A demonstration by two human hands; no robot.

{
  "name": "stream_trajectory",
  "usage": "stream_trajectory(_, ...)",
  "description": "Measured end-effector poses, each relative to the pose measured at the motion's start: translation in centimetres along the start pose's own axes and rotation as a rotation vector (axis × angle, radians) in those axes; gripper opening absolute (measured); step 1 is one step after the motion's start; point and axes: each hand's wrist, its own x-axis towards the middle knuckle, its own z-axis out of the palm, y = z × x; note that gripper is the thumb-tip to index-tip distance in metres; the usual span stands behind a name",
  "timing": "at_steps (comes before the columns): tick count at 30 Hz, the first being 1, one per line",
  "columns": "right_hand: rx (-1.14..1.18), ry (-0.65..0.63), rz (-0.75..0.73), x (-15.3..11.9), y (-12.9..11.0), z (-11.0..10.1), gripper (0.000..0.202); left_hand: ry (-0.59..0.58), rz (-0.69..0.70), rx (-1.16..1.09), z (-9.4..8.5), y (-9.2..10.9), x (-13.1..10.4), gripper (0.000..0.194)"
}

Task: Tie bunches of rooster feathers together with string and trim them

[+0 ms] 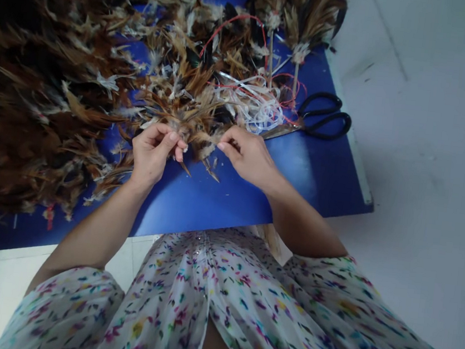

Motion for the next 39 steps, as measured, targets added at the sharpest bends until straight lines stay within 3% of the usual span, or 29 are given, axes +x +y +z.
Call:
stream_trajectory(11, 0.479, 0.161, 0.133, 0.5, 0.9, 0.8, 0.021, -0.076, -0.045, -0.073, 0.3, 0.3, -0.5, 0.036)
stream_trajectory(18, 0.712, 0.128, 0.159, 0.7, -0.4, 0.3, 0.042, -0.180, -0.050, 0.026, 0.3, 0.5, -0.9, 0.031)
stream_trajectory(26, 0.639, 0.109, 0.108, 0.5, -0.8, 0.8, 0.044, -0.344, 0.013, 0.180, 0.0, 0.1, -1.6, 0.026)
stream_trajectory(30, 0.504, 0.041, 0.043, 0.5, -1.3, 0.1, 0.041, -0.429, 0.026, 0.224, 0.2, 0.5, -1.5, 0.028)
stream_trajectory(33, 0.450, -0.005, 0.021, 0.5, -1.9, -0.5, 0.040, -0.440, 0.069, 0.287, 0.3, 0.8, -1.5, 0.028)
stream_trajectory(39, 0.555, -0.030, 0.050, 0.3, -1.9, -0.1, 0.039, -0.419, 0.193, 0.407, 0.5, 1.1, -1.6, 0.022)
